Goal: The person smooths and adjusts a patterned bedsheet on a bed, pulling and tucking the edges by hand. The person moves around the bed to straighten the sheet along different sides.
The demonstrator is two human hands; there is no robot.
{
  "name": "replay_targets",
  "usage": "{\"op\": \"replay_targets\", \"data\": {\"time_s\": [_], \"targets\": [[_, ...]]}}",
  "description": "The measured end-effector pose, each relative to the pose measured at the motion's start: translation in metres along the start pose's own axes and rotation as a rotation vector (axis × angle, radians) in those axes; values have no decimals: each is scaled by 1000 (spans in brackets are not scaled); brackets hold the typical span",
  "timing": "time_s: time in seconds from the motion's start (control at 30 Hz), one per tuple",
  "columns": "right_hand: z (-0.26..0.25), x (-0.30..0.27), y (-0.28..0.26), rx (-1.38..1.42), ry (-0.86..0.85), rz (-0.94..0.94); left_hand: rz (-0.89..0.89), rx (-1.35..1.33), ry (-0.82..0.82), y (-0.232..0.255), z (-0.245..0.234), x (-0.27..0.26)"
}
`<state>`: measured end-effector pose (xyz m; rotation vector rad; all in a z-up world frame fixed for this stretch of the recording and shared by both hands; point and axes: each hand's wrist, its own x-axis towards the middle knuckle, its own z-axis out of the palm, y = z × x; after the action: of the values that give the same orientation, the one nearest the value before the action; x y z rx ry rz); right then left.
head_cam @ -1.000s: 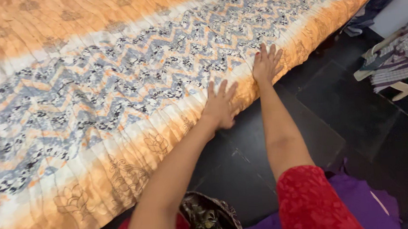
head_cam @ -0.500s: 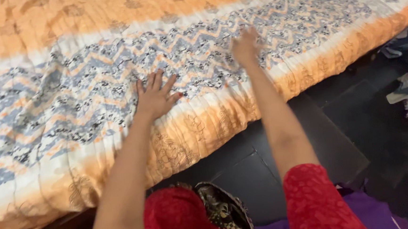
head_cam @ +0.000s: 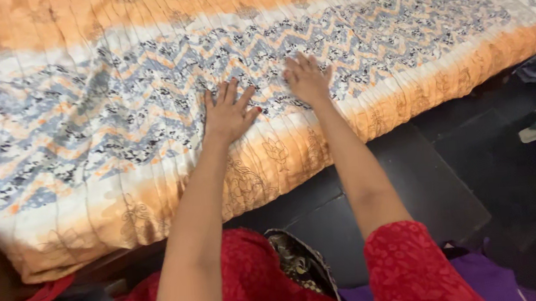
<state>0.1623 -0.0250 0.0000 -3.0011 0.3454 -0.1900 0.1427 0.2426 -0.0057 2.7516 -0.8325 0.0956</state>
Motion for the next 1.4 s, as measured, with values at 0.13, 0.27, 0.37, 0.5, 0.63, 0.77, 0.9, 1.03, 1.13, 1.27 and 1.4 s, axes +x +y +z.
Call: {"op": "replay_targets", "data": {"time_s": [0.13, 0.27, 0.37, 0.5, 0.63, 0.77, 0.9, 1.03, 1.13, 1.27, 1.4], "targets": [[5, -6, 21, 24, 89, 105, -4, 12, -27, 0, -3, 1], [16, -7, 27, 14, 212, 120, -13, 15, -35, 1, -3, 2], [21, -3, 24, -8, 251, 138, -11, -9, -33, 0, -3, 4], [22, -6, 20, -16, 251, 159, -10, -30, -21, -1, -2, 2], [17, -7, 19, -15, 264, 167, -11, -38, -7, 1, -2, 2], [17, -7, 16, -20, 264, 165, -7, -34, 31, 0, -2, 0], [18, -5, 16, -18, 255, 177, -7, -30, 30, 0, -1, 1], [22, -5, 19, -22, 262, 183, -13, -19, 22, 0, 0, 2], [28, -2, 23, -20, 272, 182, -15, -5, 0, 1, 2, 2], [36, -4, 32, -17, 303, 189, -17, 4, 16, 0, 7, 3], [40, -17, 38, -31, 304, 134, 9, -27, 53, -6, 12, 2]]}}
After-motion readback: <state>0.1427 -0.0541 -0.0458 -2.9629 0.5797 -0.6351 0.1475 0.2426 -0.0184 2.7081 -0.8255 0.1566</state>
